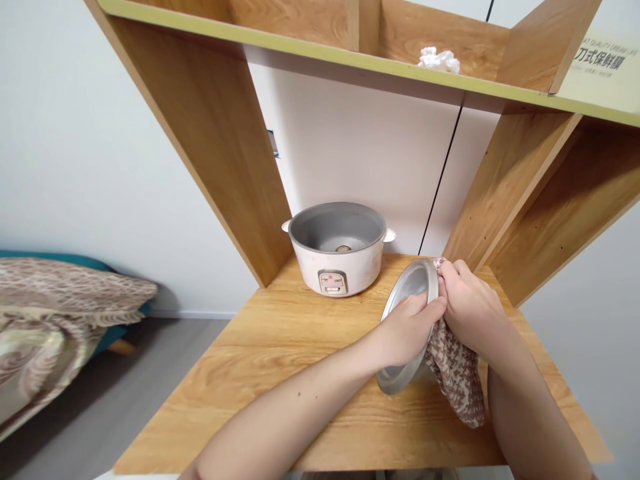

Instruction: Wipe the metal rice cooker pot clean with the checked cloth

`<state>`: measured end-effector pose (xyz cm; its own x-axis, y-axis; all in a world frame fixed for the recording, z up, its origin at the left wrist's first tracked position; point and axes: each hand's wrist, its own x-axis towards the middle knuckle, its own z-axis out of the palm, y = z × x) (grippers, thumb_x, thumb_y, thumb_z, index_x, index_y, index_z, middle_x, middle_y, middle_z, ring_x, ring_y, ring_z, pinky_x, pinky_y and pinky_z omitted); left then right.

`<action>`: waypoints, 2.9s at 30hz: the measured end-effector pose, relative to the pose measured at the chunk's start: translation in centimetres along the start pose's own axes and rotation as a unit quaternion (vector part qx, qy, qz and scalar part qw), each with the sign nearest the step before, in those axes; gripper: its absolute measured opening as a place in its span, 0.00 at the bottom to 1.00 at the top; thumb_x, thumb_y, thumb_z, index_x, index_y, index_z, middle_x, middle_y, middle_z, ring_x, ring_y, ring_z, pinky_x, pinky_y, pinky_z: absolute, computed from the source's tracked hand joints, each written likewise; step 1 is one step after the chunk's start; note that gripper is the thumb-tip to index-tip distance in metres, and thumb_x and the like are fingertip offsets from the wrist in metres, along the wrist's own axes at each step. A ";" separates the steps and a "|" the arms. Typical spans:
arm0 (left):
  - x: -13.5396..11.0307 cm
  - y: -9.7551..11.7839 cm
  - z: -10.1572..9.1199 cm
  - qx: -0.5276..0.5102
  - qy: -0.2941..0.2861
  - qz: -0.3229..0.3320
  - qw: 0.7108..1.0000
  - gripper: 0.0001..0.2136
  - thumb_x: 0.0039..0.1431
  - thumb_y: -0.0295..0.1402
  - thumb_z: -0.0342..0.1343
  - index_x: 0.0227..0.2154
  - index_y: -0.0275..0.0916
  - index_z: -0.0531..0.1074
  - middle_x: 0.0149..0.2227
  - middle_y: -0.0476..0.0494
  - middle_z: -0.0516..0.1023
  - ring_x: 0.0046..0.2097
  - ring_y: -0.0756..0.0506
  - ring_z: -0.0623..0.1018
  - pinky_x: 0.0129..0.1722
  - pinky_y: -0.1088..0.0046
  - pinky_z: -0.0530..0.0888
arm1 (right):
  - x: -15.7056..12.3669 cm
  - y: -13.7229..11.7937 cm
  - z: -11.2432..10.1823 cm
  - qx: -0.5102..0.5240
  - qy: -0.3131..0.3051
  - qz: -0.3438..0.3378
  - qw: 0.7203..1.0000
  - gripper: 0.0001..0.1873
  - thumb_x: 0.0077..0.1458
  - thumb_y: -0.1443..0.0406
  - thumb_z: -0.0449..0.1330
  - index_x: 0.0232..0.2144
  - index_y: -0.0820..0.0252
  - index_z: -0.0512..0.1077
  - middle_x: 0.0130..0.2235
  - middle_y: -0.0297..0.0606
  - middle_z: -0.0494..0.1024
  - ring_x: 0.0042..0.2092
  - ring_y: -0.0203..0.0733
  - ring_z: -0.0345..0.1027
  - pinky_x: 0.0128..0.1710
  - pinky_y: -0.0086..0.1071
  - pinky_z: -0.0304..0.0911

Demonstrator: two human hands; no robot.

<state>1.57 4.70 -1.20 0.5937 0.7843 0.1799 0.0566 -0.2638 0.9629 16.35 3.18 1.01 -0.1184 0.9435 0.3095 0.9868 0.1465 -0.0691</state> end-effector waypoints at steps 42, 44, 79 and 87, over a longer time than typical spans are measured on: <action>-0.1 0.3 0.1 0.010 0.015 0.007 1.000 0.18 0.71 0.39 0.42 0.47 0.37 0.75 0.44 0.44 0.81 0.49 0.40 0.75 0.58 0.61 0.68 | -0.1 0.1 0.2 -0.011 0.009 -0.012 1.000 0.08 0.68 0.64 0.45 0.40 0.56 0.63 0.39 0.39 0.69 0.33 0.40 0.63 0.27 0.33 0.44; -0.1 0.3 0.2 0.007 0.016 0.008 1.000 0.18 0.71 0.39 0.42 0.47 0.37 0.75 0.44 0.44 0.81 0.50 0.40 0.75 0.58 0.61 0.68 | -0.1 0.1 0.3 -0.013 0.007 -0.011 1.000 0.08 0.68 0.65 0.45 0.40 0.57 0.63 0.39 0.39 0.69 0.33 0.40 0.64 0.28 0.34 0.44; -0.1 0.1 0.4 -0.028 0.009 0.012 0.999 0.18 0.71 0.39 0.43 0.52 0.39 0.75 0.52 0.44 0.80 0.56 0.39 0.75 0.60 0.62 0.67 | -2.3 -0.1 -0.1 -0.027 0.026 -0.048 0.998 0.07 0.63 0.73 0.46 0.36 0.55 0.57 0.36 0.35 0.65 0.28 0.37 0.55 0.26 0.32 0.45; -0.2 -0.4 0.5 0.003 0.017 0.008 1.000 0.17 0.71 0.38 0.42 0.46 0.37 0.76 0.44 0.43 0.81 0.49 0.41 0.76 0.56 0.62 0.69 | -0.8 0.3 -1.3 0.052 -0.031 -0.021 0.998 0.07 0.67 0.66 0.45 0.34 0.55 0.58 0.35 0.34 0.67 0.29 0.36 0.57 0.28 0.33 0.44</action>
<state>1.87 4.39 -1.72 0.5675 0.7980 0.2029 0.0515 -0.2803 0.9585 16.90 2.04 1.94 -0.1693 0.9519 0.2553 0.9646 0.2132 -0.1554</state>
